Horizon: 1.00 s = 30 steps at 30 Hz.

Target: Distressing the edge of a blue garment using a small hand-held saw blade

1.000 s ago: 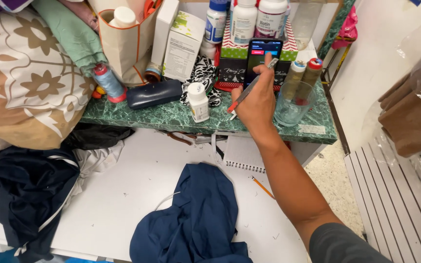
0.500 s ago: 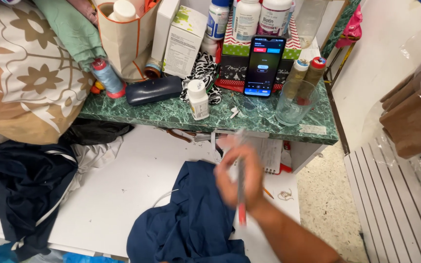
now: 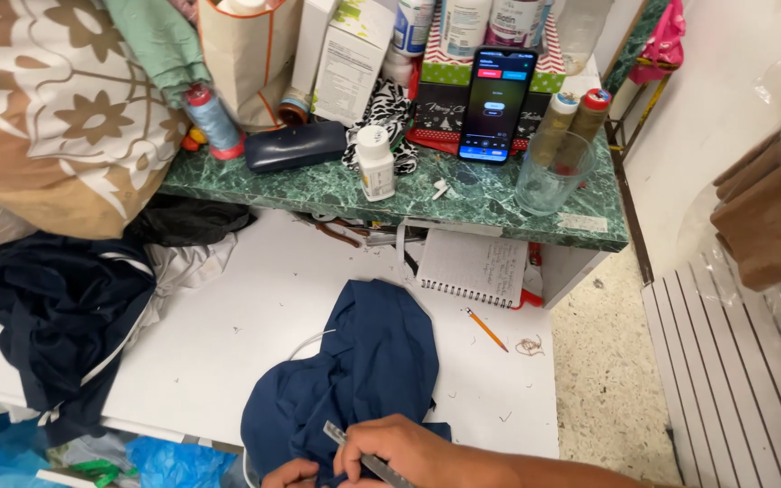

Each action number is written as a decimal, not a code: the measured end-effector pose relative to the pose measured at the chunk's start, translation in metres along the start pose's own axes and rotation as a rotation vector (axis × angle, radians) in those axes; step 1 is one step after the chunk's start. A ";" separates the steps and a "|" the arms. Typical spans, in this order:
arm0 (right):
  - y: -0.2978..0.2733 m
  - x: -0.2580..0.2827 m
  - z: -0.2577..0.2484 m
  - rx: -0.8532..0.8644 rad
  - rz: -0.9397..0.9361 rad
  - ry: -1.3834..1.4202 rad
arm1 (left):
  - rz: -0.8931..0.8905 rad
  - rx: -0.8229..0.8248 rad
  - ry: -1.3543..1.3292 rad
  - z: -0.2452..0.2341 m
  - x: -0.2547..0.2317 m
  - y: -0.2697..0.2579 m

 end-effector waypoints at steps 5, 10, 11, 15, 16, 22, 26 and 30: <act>-0.004 0.016 0.001 -0.134 -0.065 -0.019 | 0.613 -0.370 0.182 0.067 -0.277 -0.129; -0.001 0.045 -0.013 -0.164 -0.091 -0.098 | 0.693 -0.326 0.284 0.071 -0.364 -0.160; 0.000 0.051 -0.020 -0.196 -0.126 -0.140 | 0.734 -0.243 0.157 0.073 -0.374 -0.161; 0.006 0.054 -0.037 -0.226 -0.086 -0.215 | 0.707 0.363 -0.089 0.083 -0.351 -0.142; 0.007 0.050 -0.035 -0.233 -0.087 -0.218 | 0.710 0.370 -0.088 0.080 -0.340 -0.132; 0.007 0.024 -0.041 -0.370 0.006 -0.177 | 0.674 0.143 -0.123 0.084 -0.370 -0.126; -0.012 0.016 -0.065 -0.553 -0.041 -0.126 | 0.614 0.261 -0.165 0.113 -0.426 -0.143; -0.015 0.018 -0.065 -0.458 -0.002 -0.168 | 0.751 0.349 -0.248 0.128 -0.455 -0.159</act>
Point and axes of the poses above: each hand's wrist, its own y-axis towards the middle knuckle, its own z-axis out of the palm, x = y × z, the point moved 10 cm from there along y, towards the middle knuckle, and after that the axes turned 10 degrees about -y, right-handed, at the moved point
